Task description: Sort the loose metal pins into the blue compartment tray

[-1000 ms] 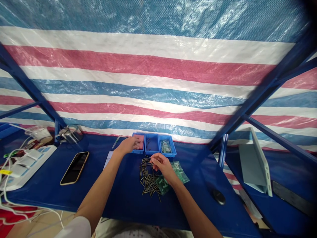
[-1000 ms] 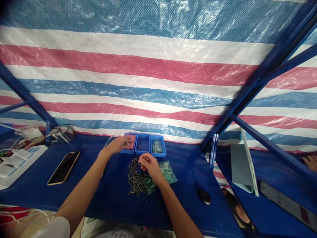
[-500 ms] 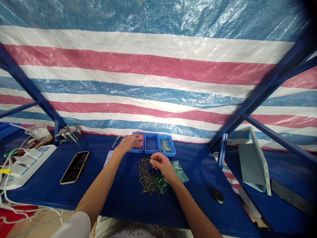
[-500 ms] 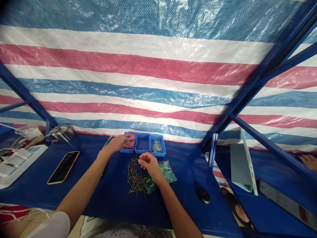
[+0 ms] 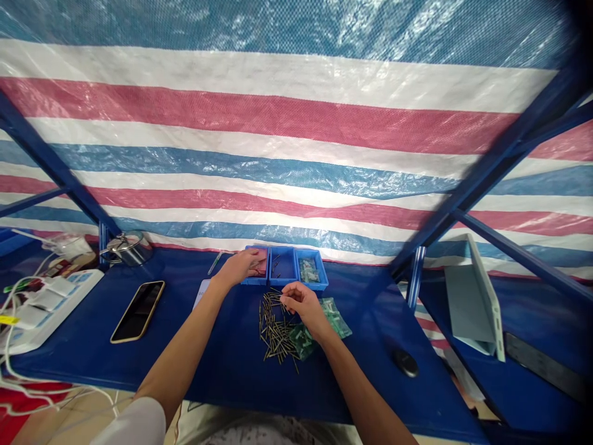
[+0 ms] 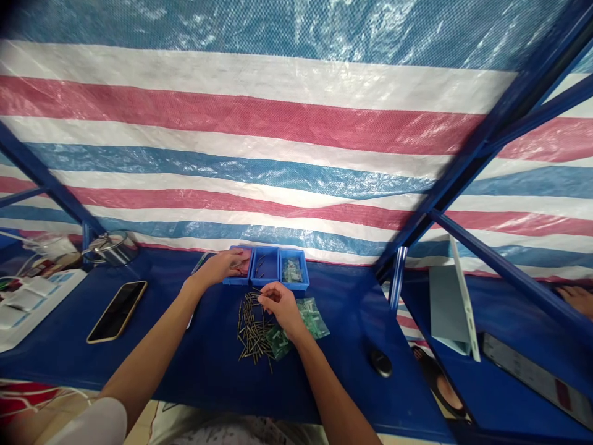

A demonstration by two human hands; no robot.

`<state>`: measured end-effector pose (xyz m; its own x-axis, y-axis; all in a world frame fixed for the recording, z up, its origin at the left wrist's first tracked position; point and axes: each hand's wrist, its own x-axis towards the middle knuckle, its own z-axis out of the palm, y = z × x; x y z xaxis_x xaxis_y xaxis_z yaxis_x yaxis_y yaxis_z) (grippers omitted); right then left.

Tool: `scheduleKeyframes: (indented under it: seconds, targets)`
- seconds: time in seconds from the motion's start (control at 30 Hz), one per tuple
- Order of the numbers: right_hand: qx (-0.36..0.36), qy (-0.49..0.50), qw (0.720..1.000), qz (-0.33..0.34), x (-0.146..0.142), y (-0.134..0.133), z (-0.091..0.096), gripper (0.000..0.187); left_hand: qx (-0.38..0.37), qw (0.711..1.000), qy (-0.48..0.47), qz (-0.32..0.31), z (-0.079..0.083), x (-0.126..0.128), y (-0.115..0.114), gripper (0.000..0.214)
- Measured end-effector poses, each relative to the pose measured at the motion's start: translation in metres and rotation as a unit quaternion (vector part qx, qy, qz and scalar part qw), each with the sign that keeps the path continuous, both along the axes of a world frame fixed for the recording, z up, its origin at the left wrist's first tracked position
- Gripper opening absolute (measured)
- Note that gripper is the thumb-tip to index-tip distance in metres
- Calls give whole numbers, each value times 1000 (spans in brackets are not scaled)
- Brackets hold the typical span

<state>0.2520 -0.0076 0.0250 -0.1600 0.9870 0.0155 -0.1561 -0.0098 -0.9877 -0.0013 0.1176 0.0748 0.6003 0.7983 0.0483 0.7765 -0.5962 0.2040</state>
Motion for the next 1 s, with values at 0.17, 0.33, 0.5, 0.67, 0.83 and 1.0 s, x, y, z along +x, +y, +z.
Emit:
scheduleKeyframes:
  seconds: [0.17,0.33,0.5,0.67,0.83,1.0]
  targets:
    - [0,4,1000,3,1,0,0,33,31,999,11,-1,-1,1,-1,74]
    - [-4,6,1000,-1,1,-1,3,34,50,998,-2,-34,0,3,-1,64]
    - [-7,10,1000,0,1,-1,4,33,61,997,-20,-31,4,2,-5,51]
    - [-14,6,1000,-9,1,0,0,28,40,998,-50,0,5,1,-9,39]
    - [-37,9,999,-24,2,2,-3,31,100,990,-86,45,-6,8,-20,51]
    - [-51,18,998,-33,2,2,0,35,158,985,-18,67,-38,19,-36,64]
